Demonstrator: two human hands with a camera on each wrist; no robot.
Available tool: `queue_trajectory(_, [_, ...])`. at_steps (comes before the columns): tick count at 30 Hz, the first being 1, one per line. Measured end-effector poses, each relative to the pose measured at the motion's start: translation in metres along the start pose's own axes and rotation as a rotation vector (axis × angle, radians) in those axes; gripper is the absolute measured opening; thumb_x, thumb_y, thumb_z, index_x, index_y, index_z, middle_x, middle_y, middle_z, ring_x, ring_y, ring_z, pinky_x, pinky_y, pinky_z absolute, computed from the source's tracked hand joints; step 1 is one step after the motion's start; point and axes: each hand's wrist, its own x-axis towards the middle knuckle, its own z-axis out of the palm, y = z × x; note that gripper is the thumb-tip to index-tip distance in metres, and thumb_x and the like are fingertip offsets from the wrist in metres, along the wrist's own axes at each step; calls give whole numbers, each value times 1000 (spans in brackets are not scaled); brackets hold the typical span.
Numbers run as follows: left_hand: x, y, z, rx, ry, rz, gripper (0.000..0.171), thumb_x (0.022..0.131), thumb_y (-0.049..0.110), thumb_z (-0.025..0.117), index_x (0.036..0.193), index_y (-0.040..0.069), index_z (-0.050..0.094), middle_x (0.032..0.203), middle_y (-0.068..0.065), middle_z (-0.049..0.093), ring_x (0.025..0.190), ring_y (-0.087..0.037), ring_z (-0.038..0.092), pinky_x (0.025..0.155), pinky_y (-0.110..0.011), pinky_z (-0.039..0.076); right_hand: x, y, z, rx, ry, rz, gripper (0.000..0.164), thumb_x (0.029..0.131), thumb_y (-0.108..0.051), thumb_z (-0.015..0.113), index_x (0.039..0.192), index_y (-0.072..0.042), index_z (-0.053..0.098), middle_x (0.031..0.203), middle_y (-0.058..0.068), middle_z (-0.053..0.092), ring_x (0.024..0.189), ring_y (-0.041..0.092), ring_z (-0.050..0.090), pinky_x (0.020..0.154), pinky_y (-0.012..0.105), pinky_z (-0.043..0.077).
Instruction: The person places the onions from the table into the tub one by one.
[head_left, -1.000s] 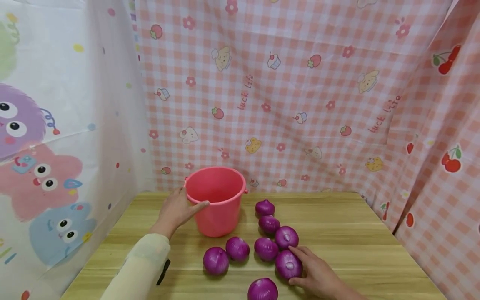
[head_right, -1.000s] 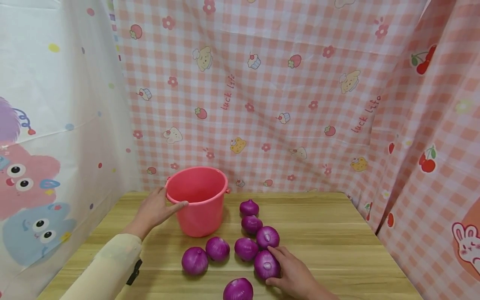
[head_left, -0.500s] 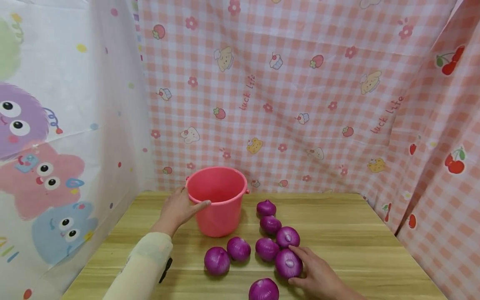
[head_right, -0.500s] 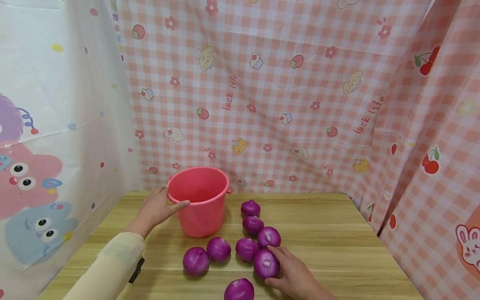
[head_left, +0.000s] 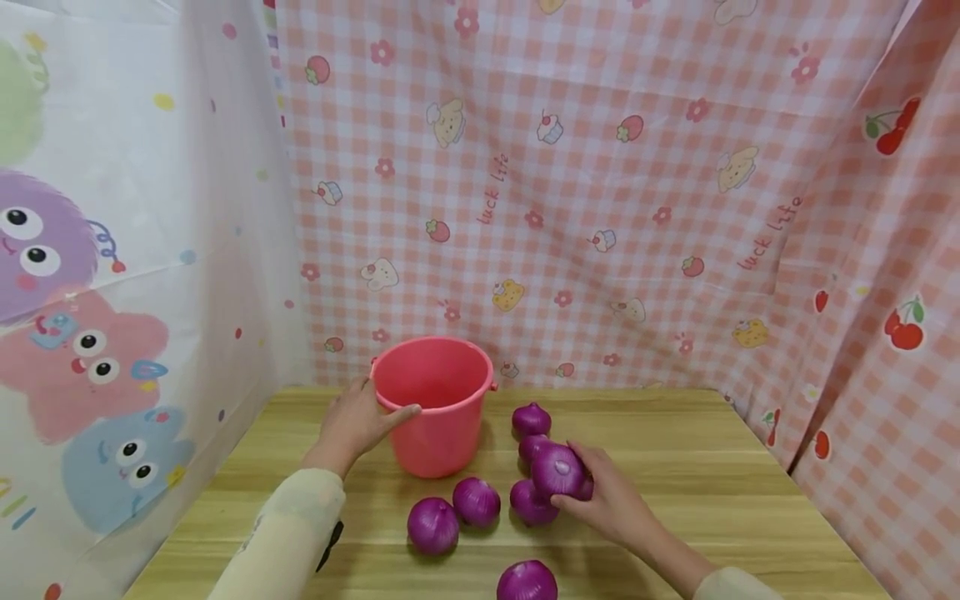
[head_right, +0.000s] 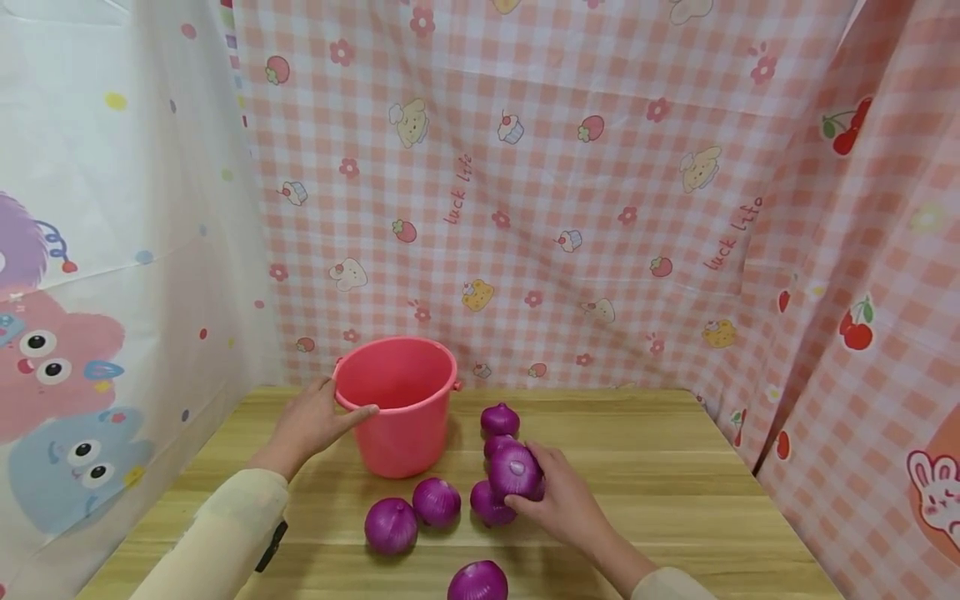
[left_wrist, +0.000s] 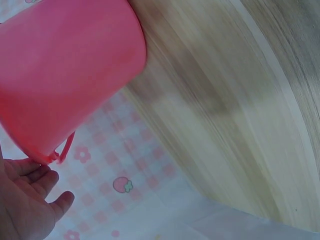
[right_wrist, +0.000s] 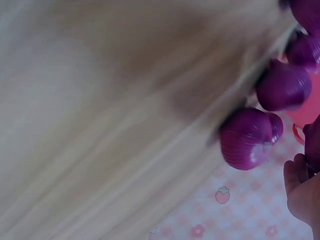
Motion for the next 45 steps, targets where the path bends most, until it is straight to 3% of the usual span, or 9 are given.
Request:
queue_trajectory(7, [-1, -1, 1, 4, 0, -5, 104, 80, 78, 58, 152, 6, 37, 148, -23, 41, 132, -44, 41, 108, -68, 26, 34, -14, 3, 93, 47, 118, 76, 81, -31, 84, 140, 2, 48, 125, 18, 60, 106, 28, 63, 86, 42, 56])
queue_trajectory(10, [0, -1, 1, 5, 1, 1, 103, 80, 78, 57, 152, 6, 38, 147, -23, 42, 131, -44, 42, 107, -68, 27, 46, -19, 3, 74, 68, 128, 72, 83, -33, 81, 139, -1, 50, 123, 16, 62, 105, 27, 63, 86, 43, 55])
queue_trajectory(18, [0, 0, 1, 30, 19, 8, 102, 81, 78, 56, 150, 5, 40, 145, -23, 45, 128, -44, 45, 105, -68, 30, 77, -37, 4, -9, 105, 129, 78, 86, -42, 75, 147, -4, 43, 131, 17, 58, 106, 29, 60, 90, 47, 51])
queue_trajectory(22, [1, 0, 1, 33, 20, 8, 102, 81, 78, 57, 150, 5, 41, 144, -23, 45, 128, -43, 45, 105, -68, 31, 93, -49, 4, -6, 116, 136, 80, 86, -46, 74, 147, -5, 43, 133, 18, 56, 112, 30, 58, 96, 50, 49])
queue_trajectory(29, [2, -1, 2, 31, 18, 9, 102, 80, 78, 59, 151, 7, 40, 144, -22, 46, 129, -42, 45, 105, -68, 31, 125, -74, 5, 17, 144, 118, 75, 86, -46, 74, 144, -7, 47, 128, 15, 61, 111, 30, 61, 93, 48, 52])
queue_trajectory(35, [0, -2, 3, 34, 23, 6, 102, 80, 78, 58, 151, 7, 40, 143, -22, 47, 128, -42, 46, 104, -68, 31, 147, -90, 17, 13, 129, 90, 78, 87, -42, 74, 147, -3, 44, 137, 20, 54, 125, 34, 52, 103, 50, 45])
queue_trajectory(42, [1, -2, 3, 39, 24, 2, 103, 80, 78, 59, 150, 5, 40, 143, -22, 47, 128, -43, 45, 105, -67, 31, 166, -107, 37, -9, 113, 53, 67, 87, -40, 75, 141, -8, 51, 124, 15, 61, 115, 30, 57, 98, 46, 48])
queue_trajectory(45, [1, -1, 2, 40, 25, 0, 101, 81, 76, 60, 150, 5, 41, 143, -22, 47, 128, -42, 45, 106, -67, 31, 169, -115, 44, -6, 96, 53, 68, 88, -39, 74, 144, -10, 48, 126, 15, 59, 116, 31, 56, 98, 47, 48])
